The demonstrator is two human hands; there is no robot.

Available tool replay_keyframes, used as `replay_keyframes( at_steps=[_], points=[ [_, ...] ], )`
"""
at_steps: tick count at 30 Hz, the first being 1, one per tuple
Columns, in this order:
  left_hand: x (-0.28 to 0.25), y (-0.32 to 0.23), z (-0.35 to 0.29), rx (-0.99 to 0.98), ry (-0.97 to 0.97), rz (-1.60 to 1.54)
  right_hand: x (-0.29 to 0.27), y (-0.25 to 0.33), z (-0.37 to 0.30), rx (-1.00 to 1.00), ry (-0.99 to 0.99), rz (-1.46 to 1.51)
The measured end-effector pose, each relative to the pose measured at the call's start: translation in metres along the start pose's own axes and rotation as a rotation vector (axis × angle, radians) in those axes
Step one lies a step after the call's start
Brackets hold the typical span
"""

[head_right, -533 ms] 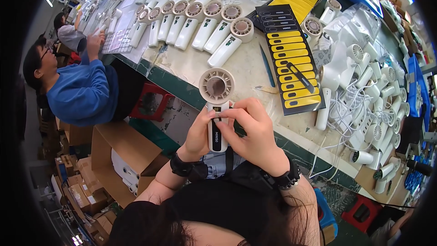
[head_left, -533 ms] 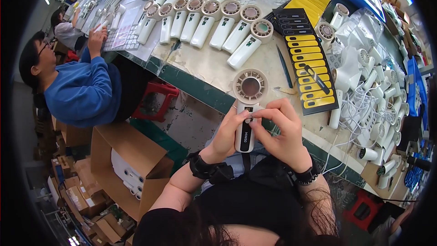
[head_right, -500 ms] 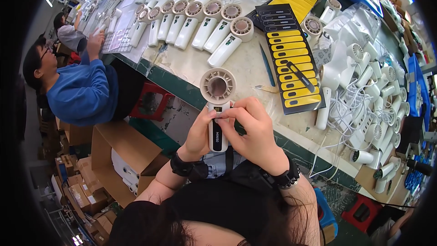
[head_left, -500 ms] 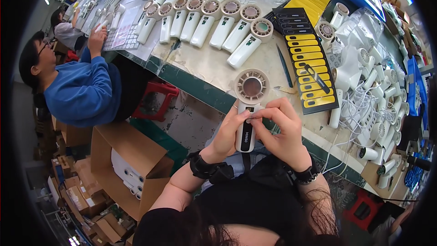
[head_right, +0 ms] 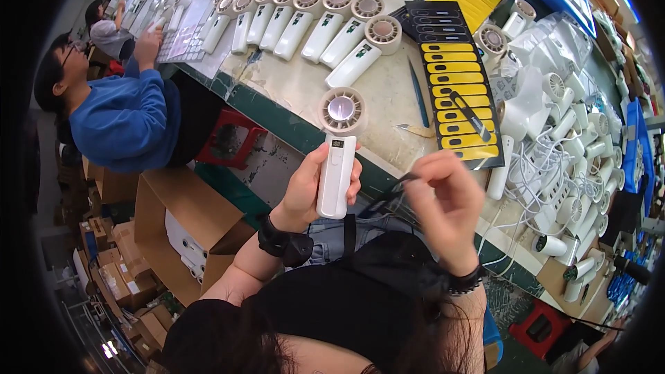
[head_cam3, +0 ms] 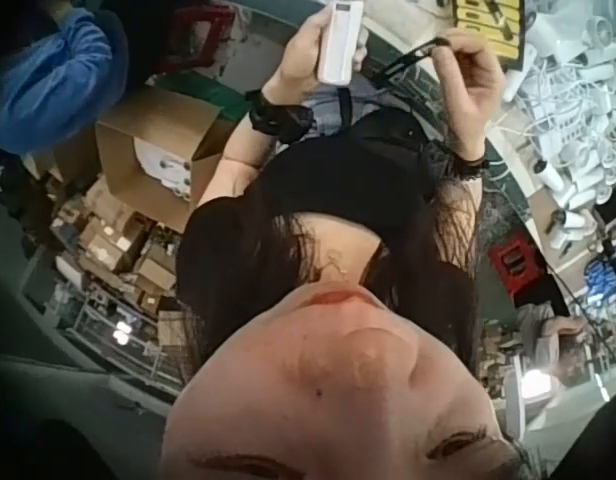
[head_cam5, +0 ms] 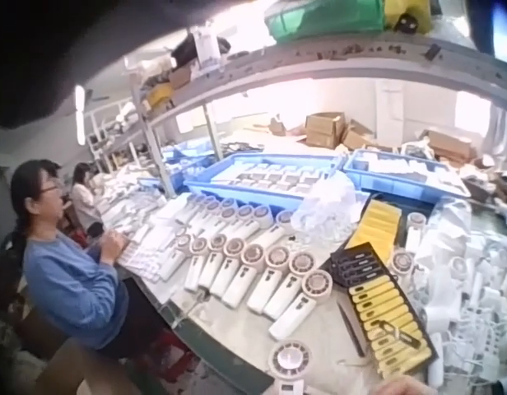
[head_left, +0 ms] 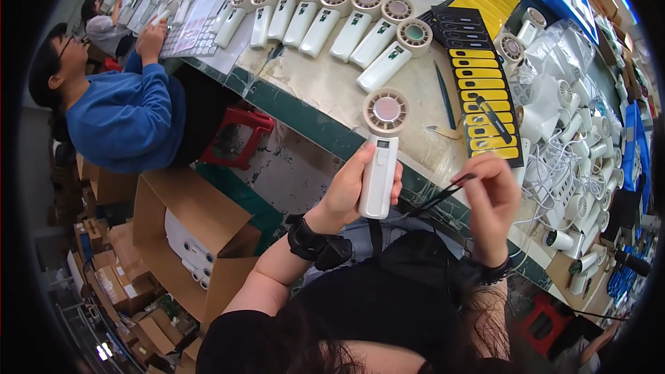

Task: Assembling and inspecting portable handheld fans at a factory workstation.

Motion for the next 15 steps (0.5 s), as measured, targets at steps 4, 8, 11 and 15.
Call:
replay_keyframes(
  at_steps=[4, 8, 11, 15],
  points=[
    [0.021, -0.008, -0.005, -0.015, 0.03, 0.029, -0.013, -0.027, 0.001, 0.314, -0.069, 0.375],
    [0.036, -0.014, -0.013, -0.071, 0.143, 0.07, -0.015, -0.042, -0.003, 0.396, -0.065, 0.48],
    [0.042, -0.014, -0.018, -0.102, 0.136, 0.023, -0.015, -0.045, -0.005, 0.431, -0.059, 0.482],
    [0.047, -0.014, -0.022, -0.155, 0.163, -0.086, -0.015, -0.045, -0.004, 0.459, -0.05, 0.445]
  ],
)
Point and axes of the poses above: each hand's wrist, its own z-axis towards the middle knuckle, its own x-axis out of the palm, y = z × x, the point moved 5 cm from there along z, towards the middle knuckle, and after that the axes turned 10 degrees about -z, right-handed, at the moved point
